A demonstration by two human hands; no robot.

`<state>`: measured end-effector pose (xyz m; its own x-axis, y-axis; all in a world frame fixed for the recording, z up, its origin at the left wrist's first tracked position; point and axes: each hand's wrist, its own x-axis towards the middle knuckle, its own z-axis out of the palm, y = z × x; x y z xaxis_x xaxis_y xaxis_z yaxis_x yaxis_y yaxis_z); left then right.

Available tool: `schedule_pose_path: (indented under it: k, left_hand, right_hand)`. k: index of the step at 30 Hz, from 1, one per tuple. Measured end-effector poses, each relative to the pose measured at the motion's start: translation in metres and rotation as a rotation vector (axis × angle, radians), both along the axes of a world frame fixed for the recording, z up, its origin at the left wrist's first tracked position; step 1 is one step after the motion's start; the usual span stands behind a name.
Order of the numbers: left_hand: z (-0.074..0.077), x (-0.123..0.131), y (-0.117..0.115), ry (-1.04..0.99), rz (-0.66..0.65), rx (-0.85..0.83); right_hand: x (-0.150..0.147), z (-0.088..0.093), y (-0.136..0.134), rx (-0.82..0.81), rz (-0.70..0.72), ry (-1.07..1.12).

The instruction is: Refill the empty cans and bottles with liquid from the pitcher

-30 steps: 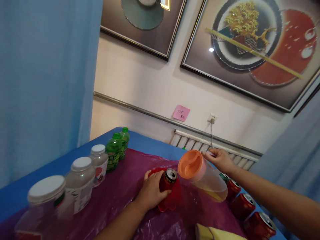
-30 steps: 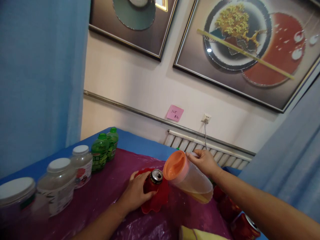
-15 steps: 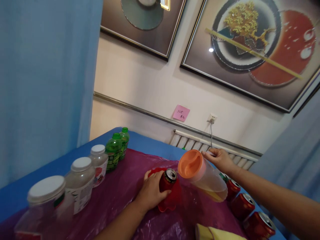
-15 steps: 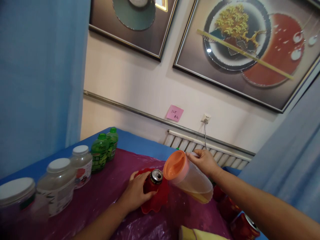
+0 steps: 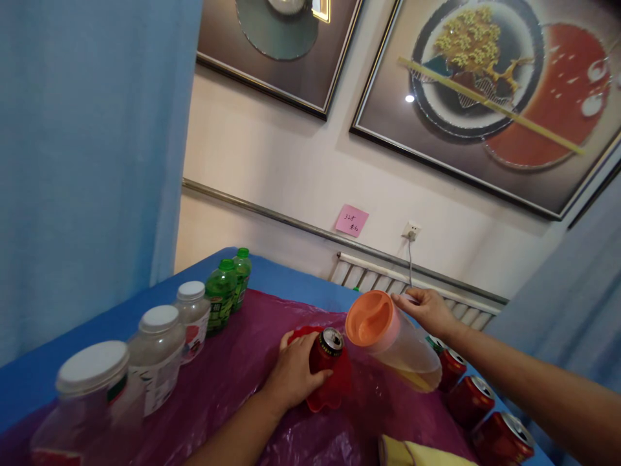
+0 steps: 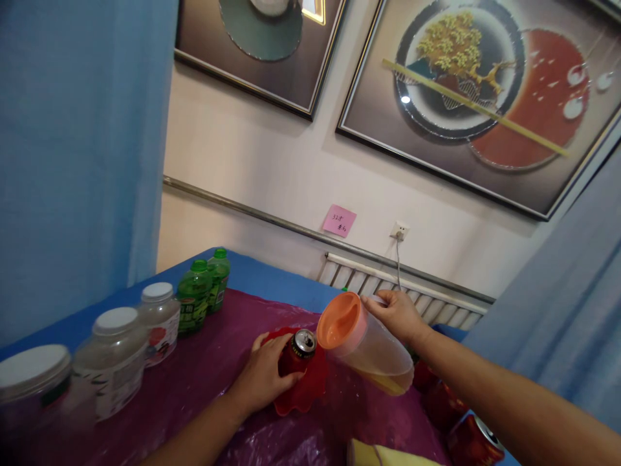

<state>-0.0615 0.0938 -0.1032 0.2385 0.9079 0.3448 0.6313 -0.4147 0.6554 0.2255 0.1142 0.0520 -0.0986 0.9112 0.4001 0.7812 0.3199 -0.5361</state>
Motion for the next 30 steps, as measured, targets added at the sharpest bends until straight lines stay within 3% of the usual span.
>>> schedule_pose_path:
  k: [30]
  left_hand:
    - [-0.0007,0.0008,-0.0002,0.013,-0.006,-0.005]
  right_hand:
    - [-0.0021,-0.0003,-0.0018,0.011,-0.018,-0.009]
